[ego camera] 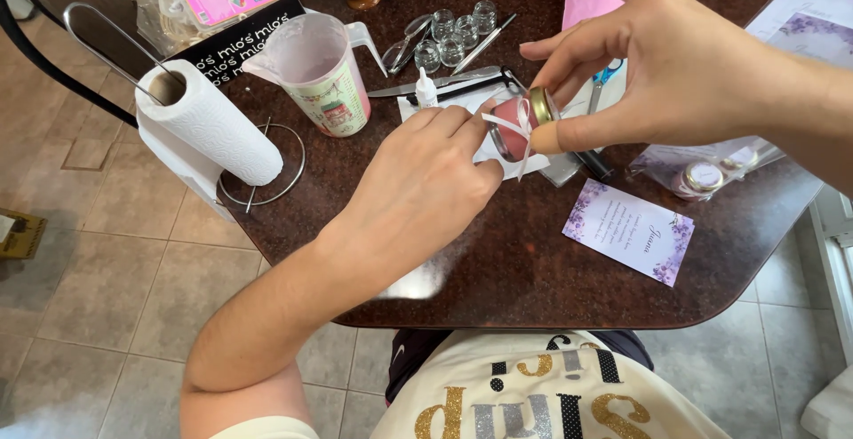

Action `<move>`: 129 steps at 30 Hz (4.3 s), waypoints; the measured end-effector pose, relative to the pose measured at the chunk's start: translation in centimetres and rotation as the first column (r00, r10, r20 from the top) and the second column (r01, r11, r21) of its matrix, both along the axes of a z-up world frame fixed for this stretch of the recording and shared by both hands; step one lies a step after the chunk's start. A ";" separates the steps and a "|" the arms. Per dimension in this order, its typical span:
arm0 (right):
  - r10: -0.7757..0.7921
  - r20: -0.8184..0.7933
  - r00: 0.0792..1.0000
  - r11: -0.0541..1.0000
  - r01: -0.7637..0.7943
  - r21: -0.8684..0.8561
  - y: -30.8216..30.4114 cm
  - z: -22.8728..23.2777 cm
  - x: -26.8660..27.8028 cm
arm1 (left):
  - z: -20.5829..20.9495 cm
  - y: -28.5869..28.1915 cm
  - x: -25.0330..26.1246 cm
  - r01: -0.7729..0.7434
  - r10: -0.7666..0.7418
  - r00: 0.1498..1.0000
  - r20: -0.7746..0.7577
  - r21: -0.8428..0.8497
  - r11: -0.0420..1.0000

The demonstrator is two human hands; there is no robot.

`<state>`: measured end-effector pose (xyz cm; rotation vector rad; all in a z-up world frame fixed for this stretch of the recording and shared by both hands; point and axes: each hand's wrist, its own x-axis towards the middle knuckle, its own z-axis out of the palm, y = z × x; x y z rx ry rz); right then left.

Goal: Packaging small jars and decorative cards into clear plastic bags on a workspace table.

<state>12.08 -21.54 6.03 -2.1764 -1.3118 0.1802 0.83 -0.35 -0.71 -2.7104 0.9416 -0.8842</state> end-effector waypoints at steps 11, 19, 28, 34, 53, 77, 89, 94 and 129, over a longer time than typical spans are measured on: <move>-0.213 0.114 0.970 0.933 0.237 -0.272 0.2 0.0 -0.7 | 1.1 -0.2 -0.4 0.052 -0.051 0.999 0.019 -0.051 0.997; -0.265 0.136 0.954 0.813 0.297 -0.501 1.2 1.2 -0.8 | 1.7 -0.3 -0.8 0.076 -0.070 0.992 0.107 -0.055 0.996; -0.122 0.144 0.982 0.821 0.181 -0.541 1.7 -0.1 -0.4 | 2.1 0.5 -0.5 0.227 -0.230 0.973 -0.030 -0.078 0.971; 0.021 0.303 0.953 0.900 0.114 -0.420 1.4 -2.1 0.4 | 1.2 0.8 -0.1 0.307 -0.347 0.912 -0.219 -0.197 0.931; 0.522 0.149 0.840 0.852 -0.523 -0.032 0.2 -1.8 1.8 | 2.5 2.1 1.1 0.234 -0.447 0.828 -0.338 -0.517 0.824; 0.012 -0.542 0.840 0.980 -0.118 -0.161 1.9 -6.2 1.2 | 1.6 0.4 2.6 0.258 -0.646 0.665 -0.375 -0.696 0.670; 0.069 -0.718 0.693 0.984 0.072 0.164 1.0 -20.9 1.1 | -8.7 0.0 8.1 -0.018 -0.704 0.590 -0.394 -0.879 0.477; 0.082 -0.868 0.489 0.947 0.234 0.222 0.7 -20.9 -0.1 | -10.9 -0.2 9.0 -0.135 -0.684 0.619 -0.386 -0.910 0.391; 0.022 -0.191 0.981 0.836 0.087 0.542 -3.0 -18.5 1.3 | -22.7 3.6 5.3 -0.163 -0.507 0.657 -0.557 -0.762 0.626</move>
